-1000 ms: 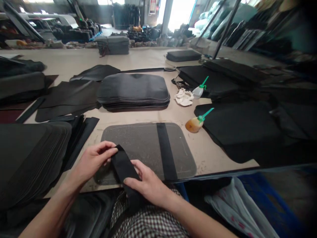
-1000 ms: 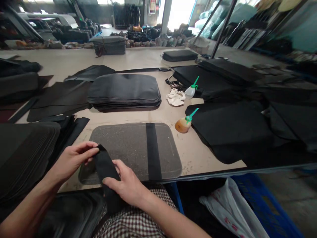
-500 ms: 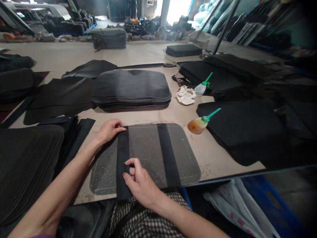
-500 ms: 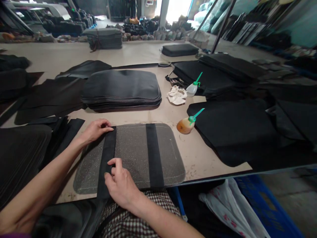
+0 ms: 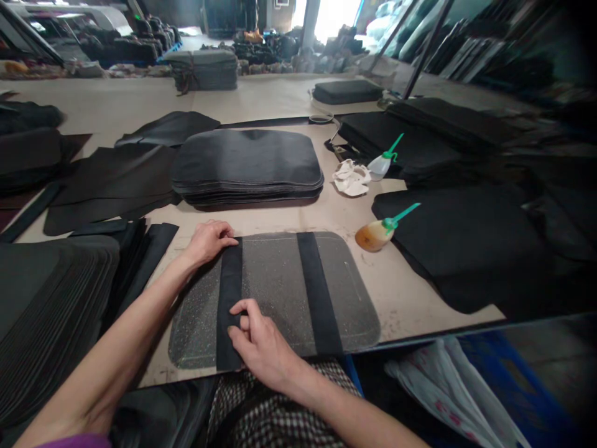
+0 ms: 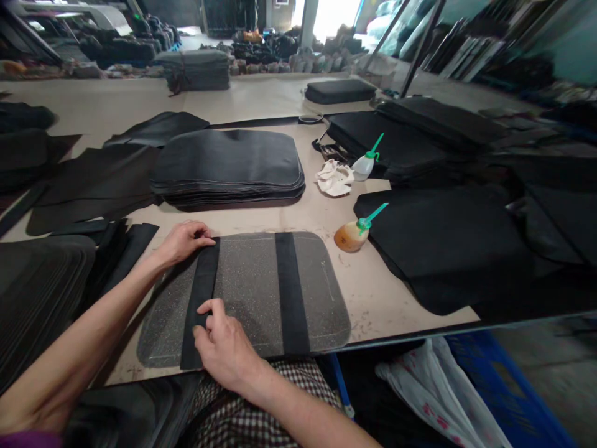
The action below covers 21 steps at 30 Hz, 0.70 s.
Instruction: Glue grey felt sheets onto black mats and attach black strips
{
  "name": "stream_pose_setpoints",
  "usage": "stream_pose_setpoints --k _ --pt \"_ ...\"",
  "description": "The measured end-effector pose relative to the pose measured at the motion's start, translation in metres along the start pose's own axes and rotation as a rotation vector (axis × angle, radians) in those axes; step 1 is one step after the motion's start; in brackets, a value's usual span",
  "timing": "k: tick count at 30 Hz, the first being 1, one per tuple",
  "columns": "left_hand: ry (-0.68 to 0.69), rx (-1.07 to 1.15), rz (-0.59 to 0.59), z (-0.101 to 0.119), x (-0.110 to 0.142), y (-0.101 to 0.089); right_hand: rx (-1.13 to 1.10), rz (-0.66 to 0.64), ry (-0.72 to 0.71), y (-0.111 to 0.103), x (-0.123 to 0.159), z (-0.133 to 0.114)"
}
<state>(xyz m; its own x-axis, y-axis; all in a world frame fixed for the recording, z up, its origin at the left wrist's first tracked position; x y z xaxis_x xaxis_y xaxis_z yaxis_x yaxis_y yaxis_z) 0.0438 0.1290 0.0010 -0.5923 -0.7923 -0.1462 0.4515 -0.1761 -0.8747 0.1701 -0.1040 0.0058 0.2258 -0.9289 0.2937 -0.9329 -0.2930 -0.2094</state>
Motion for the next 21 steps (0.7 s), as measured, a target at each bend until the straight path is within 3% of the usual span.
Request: stream_pose_setpoints --k 4,11,21 --pt "-0.006 -0.003 -0.017 -0.004 -0.001 0.002 -0.007 -0.006 0.0 0.0 -0.002 0.002" --pt "0.11 -0.162 0.112 0.009 0.011 0.007 -0.114 -0.047 0.067 -0.001 0.002 0.004" --pt "0.111 -0.32 0.042 0.032 0.051 0.007 -0.263 -0.15 0.128 0.016 0.009 0.017"
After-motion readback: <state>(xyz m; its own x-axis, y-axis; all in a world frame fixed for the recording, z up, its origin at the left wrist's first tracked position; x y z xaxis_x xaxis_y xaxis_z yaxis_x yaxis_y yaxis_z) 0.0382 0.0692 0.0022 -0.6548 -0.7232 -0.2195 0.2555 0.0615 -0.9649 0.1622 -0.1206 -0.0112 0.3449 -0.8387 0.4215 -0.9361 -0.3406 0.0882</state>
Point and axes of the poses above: each hand's wrist, its own x-axis away from the middle knuckle, its own y-axis out of the palm, z = x × y, the point moved 5 cm from there along -x, towards the middle knuckle, and after that the axes turned 6 degrees about y, right-handed, at the moved point
